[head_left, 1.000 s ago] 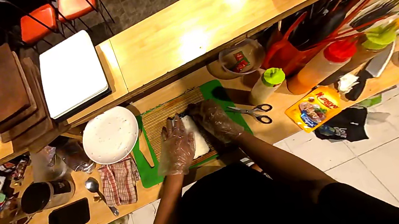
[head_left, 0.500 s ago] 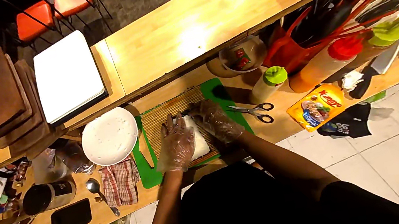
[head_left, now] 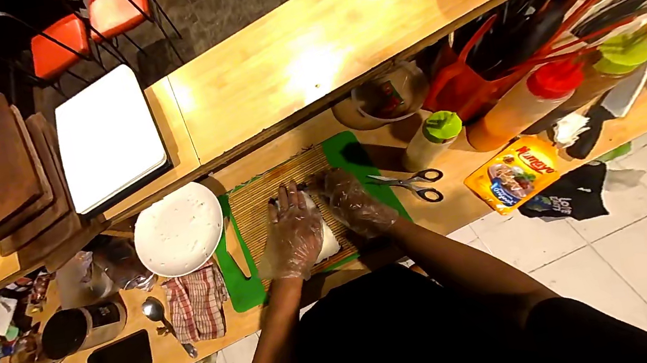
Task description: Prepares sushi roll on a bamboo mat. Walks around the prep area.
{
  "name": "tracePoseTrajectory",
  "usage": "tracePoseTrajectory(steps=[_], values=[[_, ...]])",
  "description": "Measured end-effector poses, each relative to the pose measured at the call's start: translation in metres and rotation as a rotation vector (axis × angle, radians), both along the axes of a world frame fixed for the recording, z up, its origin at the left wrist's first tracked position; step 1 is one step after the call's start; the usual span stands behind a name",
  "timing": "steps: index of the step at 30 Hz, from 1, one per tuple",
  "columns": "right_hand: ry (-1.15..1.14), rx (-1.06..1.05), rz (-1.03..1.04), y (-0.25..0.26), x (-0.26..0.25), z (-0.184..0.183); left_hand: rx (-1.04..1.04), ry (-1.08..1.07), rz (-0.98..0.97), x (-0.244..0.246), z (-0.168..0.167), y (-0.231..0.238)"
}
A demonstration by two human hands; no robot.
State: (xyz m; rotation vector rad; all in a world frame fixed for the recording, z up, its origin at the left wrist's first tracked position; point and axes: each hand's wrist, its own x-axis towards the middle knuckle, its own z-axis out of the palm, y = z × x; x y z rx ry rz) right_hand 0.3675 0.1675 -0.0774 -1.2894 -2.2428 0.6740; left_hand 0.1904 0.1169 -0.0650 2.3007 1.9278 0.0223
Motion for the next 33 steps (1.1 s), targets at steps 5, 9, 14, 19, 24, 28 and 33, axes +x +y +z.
tracePoseTrajectory(steps=[5, 9, 14, 19, 24, 28, 33], values=[[0.02, -0.029, 0.025, -0.004, 0.004, 0.002, -0.062, 0.043, -0.013, 0.003, 0.008, 0.007], [0.023, -0.058, 0.028, 0.0, 0.006, 0.002, -0.038, 0.053, 0.006, 0.009, 0.008, 0.006], [0.046, -0.042, 0.038, -0.003, 0.009, 0.003, -0.098, 0.046, -0.015, 0.009, 0.01, 0.004], [0.049, -0.039, 0.042, -0.001, 0.009, 0.005, -0.053, 0.092, -0.036, 0.012, 0.007, 0.004], [0.05, -0.022, 0.051, 0.002, 0.009, 0.003, -0.004, 0.002, -0.046, 0.002, 0.002, 0.004], [0.129, -0.054, 0.003, 0.007, 0.008, 0.018, 0.077, -0.173, 0.093, -0.024, 0.004, -0.019], [0.177, -0.099, 0.077, 0.012, -0.003, 0.037, 0.119, -0.299, 0.183, -0.053, -0.016, -0.039]])
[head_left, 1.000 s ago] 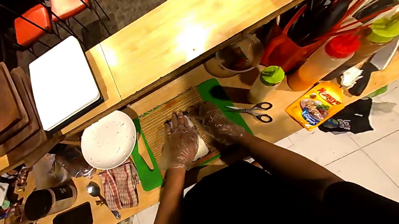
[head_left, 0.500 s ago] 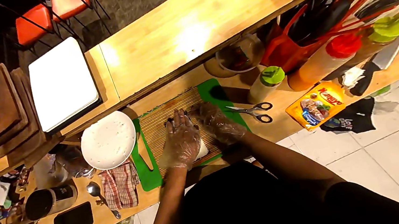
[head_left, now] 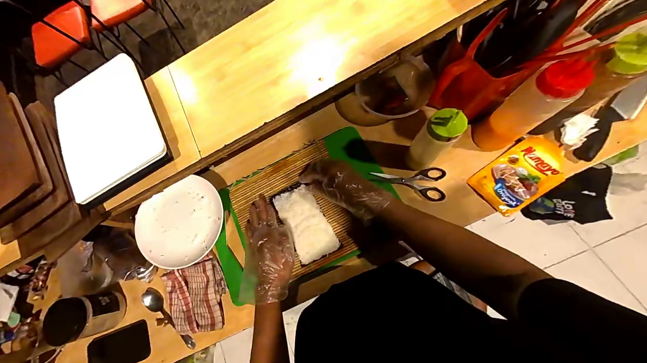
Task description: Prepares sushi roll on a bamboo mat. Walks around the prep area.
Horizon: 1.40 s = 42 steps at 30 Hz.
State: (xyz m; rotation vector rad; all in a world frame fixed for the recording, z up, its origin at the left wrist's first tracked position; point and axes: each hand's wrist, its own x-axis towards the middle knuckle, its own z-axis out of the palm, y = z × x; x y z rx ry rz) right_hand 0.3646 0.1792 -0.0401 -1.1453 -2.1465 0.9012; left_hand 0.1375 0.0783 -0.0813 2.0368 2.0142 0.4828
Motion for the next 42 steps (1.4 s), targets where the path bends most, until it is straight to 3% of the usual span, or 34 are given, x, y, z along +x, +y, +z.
tracePoseTrajectory(steps=[4, 8, 12, 18, 25, 28, 30, 33, 42], values=[[-0.11, -0.012, 0.039, 0.006, -0.012, -0.001, 0.008, -0.034, 0.015, -0.002, -0.01, -0.005], [-0.193, -0.017, 0.028, 0.037, -0.026, -0.027, 0.035, -0.055, 0.023, -0.002, -0.016, -0.007], [-0.183, -0.047, 0.055, 0.048, -0.019, -0.018, 0.068, -0.063, 0.022, -0.003, -0.018, -0.008], [-0.086, -0.056, 0.024, 0.016, -0.017, -0.016, 0.074, -0.054, 0.016, -0.002, -0.02, -0.008], [-0.164, -0.079, 0.006, 0.01, -0.022, -0.001, 0.048, -0.047, 0.021, -0.002, -0.022, -0.007], [-0.281, -0.087, -0.048, 0.022, -0.034, -0.013, 0.041, -0.065, 0.031, -0.001, -0.022, -0.008], [-0.239, -0.152, -0.073, 0.033, -0.034, -0.013, 0.048, -0.071, 0.027, -0.002, -0.022, -0.008], [-0.258, -0.293, -0.149, 0.042, -0.031, 0.007, 0.054, -0.058, 0.032, -0.003, -0.02, -0.008], [-0.325, -0.246, -0.117, 0.034, -0.035, -0.002, 0.039, -0.077, 0.026, -0.002, -0.02, -0.008]])
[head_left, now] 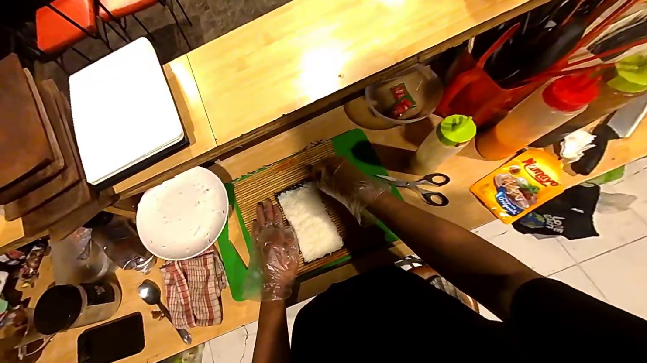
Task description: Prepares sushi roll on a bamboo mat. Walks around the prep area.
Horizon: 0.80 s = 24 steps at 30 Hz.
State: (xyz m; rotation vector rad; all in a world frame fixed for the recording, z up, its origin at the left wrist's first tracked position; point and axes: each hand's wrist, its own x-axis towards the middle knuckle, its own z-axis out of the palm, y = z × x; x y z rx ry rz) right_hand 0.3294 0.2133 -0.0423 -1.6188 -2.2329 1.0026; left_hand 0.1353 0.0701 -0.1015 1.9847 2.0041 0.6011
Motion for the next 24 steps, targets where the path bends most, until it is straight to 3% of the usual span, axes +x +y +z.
tracePoseTrajectory(steps=[3, 7, 10, 14, 19, 24], values=[[0.015, 0.06, 0.017, 0.0, 0.0, 0.002, 0.007, -0.012, -0.002, 0.0, 0.001, 0.0], [0.046, 0.167, 0.034, -0.006, -0.007, -0.021, 0.02, -0.004, -0.007, 0.0, -0.001, 0.0], [0.085, 0.12, 0.027, -0.004, -0.006, -0.017, 0.025, 0.007, -0.01, -0.001, 0.0, -0.001], [0.149, -0.1, -0.026, 0.005, 0.009, 0.007, 0.024, 0.007, -0.003, 0.0, 0.004, 0.001], [0.017, 0.028, 0.037, 0.006, 0.003, 0.001, 0.015, 0.019, -0.002, 0.002, 0.005, 0.0], [0.075, 0.046, 0.022, 0.002, -0.002, -0.012, 0.016, 0.011, 0.005, 0.002, 0.003, -0.001]])
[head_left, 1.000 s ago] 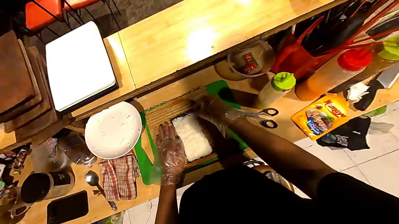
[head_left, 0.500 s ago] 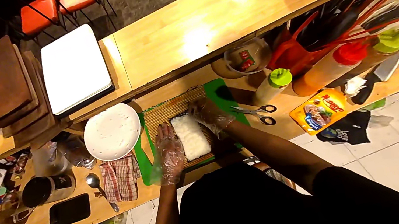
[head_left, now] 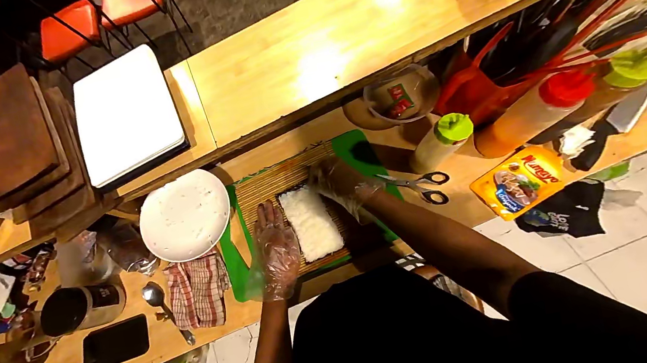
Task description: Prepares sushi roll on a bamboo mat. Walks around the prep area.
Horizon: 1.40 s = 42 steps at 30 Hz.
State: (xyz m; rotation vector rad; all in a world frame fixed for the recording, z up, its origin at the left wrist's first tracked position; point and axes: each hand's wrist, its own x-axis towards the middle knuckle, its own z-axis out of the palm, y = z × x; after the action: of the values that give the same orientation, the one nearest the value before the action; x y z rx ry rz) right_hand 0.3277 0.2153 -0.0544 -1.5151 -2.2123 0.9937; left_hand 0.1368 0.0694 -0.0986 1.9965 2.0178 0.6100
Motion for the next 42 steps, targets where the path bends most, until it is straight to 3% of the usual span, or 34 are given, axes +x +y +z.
tracePoseTrajectory(steps=[4, 7, 13, 19, 24, 27, 32, 38, 42], values=[[-0.065, 0.086, 0.025, -0.005, -0.004, 0.002, 0.005, -0.007, -0.002, 0.0, 0.001, 0.0], [0.01, 0.165, 0.026, -0.017, -0.008, -0.01, -0.006, 0.007, -0.007, -0.001, 0.0, 0.0], [0.067, -0.01, 0.043, 0.002, -0.006, 0.005, -0.003, -0.006, 0.001, 0.0, 0.001, 0.001], [-0.003, 0.132, 0.054, -0.001, -0.018, -0.021, 0.012, -0.021, -0.004, -0.001, -0.002, 0.002], [0.171, -0.081, 0.021, 0.017, -0.001, 0.008, -0.004, -0.032, 0.005, -0.002, -0.004, 0.002], [0.068, 0.047, 0.083, 0.019, 0.007, 0.018, -0.009, -0.033, 0.008, -0.001, -0.006, 0.003], [-0.08, 0.123, 0.099, 0.006, -0.006, -0.004, -0.018, -0.01, -0.004, 0.0, -0.001, 0.003], [0.041, 0.043, 0.098, 0.017, -0.001, 0.002, 0.008, -0.024, -0.006, -0.002, -0.004, 0.002], [0.035, 0.117, 0.115, 0.012, -0.007, -0.005, 0.008, -0.015, -0.002, -0.001, -0.005, 0.001]])
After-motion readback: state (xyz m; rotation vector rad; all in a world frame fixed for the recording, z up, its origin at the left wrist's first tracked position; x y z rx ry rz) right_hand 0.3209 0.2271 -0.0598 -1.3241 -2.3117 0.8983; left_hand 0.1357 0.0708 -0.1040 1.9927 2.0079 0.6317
